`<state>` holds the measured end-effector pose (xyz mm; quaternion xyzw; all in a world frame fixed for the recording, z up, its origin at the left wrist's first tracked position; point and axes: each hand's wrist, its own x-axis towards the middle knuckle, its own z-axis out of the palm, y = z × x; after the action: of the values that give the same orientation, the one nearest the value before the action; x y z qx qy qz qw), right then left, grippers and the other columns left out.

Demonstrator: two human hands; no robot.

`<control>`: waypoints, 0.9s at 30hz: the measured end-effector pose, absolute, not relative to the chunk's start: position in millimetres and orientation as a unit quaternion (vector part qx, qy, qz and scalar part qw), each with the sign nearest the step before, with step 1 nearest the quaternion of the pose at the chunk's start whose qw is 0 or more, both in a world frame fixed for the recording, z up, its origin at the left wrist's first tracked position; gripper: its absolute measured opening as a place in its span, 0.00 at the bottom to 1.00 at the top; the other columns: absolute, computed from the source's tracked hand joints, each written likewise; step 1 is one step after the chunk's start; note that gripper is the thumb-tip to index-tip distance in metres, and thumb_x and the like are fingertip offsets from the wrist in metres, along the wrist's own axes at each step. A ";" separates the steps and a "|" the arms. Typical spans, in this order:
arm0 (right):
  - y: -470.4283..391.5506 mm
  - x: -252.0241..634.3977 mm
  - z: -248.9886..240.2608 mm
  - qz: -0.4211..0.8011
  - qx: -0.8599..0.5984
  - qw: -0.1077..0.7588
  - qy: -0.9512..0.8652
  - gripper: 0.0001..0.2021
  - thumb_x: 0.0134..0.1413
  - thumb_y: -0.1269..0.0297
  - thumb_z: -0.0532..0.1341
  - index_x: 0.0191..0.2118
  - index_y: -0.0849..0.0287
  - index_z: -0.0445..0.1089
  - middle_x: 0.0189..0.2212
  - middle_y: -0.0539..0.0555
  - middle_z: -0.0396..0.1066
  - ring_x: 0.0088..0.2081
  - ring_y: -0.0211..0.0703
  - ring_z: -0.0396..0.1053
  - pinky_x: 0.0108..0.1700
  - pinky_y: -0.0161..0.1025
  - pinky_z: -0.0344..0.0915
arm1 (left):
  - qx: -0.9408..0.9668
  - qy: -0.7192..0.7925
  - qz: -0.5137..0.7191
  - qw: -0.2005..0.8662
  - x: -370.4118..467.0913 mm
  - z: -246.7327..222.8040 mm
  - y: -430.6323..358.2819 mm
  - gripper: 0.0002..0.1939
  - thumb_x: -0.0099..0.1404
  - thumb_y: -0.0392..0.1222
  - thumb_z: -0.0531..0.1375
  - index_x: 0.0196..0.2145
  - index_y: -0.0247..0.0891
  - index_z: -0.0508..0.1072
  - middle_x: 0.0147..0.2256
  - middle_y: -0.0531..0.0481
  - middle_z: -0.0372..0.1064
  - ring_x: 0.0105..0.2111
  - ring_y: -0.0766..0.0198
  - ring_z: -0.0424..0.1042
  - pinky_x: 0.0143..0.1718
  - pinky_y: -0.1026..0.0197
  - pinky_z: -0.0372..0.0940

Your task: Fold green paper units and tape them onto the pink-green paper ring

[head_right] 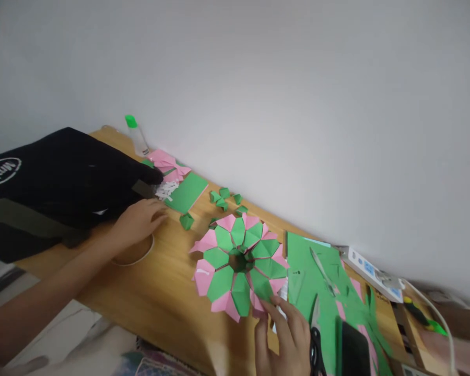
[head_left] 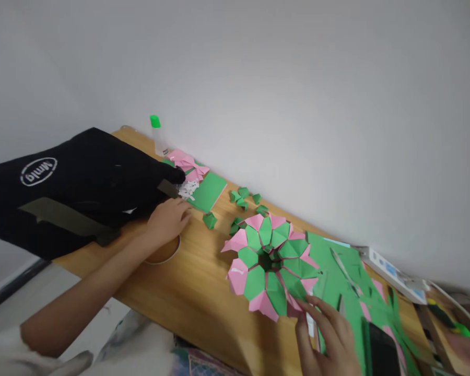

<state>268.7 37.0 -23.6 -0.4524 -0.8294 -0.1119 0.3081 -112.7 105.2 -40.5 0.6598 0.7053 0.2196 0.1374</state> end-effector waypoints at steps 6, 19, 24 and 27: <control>21.5 254.1 -5.8 -0.026 -0.490 0.310 -0.814 0.13 0.57 0.74 0.57 0.47 0.58 0.71 0.43 0.59 0.72 0.44 0.48 0.72 0.44 0.43 0.68 | 0.705 0.671 0.169 0.153 -92.2 -45.4 112.3 0.15 0.64 0.36 0.56 0.48 0.36 0.74 0.47 0.42 0.72 0.49 0.52 0.69 0.52 0.52 0.64; 4.9 192.7 25.1 0.419 -0.345 0.268 -0.796 0.17 0.56 0.80 0.53 0.43 0.53 0.71 0.31 0.51 0.74 0.33 0.39 0.74 0.34 0.35 0.70 | 0.716 0.652 0.053 0.243 -116.2 -16.6 54.3 0.08 0.56 0.39 0.65 0.23 0.35 0.71 0.30 0.44 0.71 0.34 0.52 0.71 0.36 0.55 0.63; 5.0 167.5 13.4 0.423 -0.342 0.224 -0.809 0.16 0.59 0.77 0.55 0.47 0.50 0.70 0.34 0.50 0.75 0.36 0.39 0.73 0.39 0.36 0.70 | 0.706 0.617 0.129 0.323 -106.9 -28.0 12.8 0.07 0.65 0.36 0.57 0.30 0.35 0.73 0.33 0.45 0.73 0.36 0.57 0.72 0.38 0.58 0.64; 9.5 145.9 11.8 0.330 -0.399 0.237 -0.822 0.22 0.60 0.71 0.60 0.59 0.52 0.63 0.47 0.56 0.72 0.47 0.44 0.71 0.48 0.42 0.70 | 0.669 0.530 0.274 0.443 -100.2 -16.5 -1.6 0.08 0.67 0.42 0.57 0.33 0.37 0.73 0.32 0.51 0.73 0.33 0.64 0.72 0.36 0.63 0.65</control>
<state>145.9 9.5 11.8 -0.3991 -0.8221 0.3297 0.2369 -100.2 -1.6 -16.5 0.6692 0.5297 0.2744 0.4431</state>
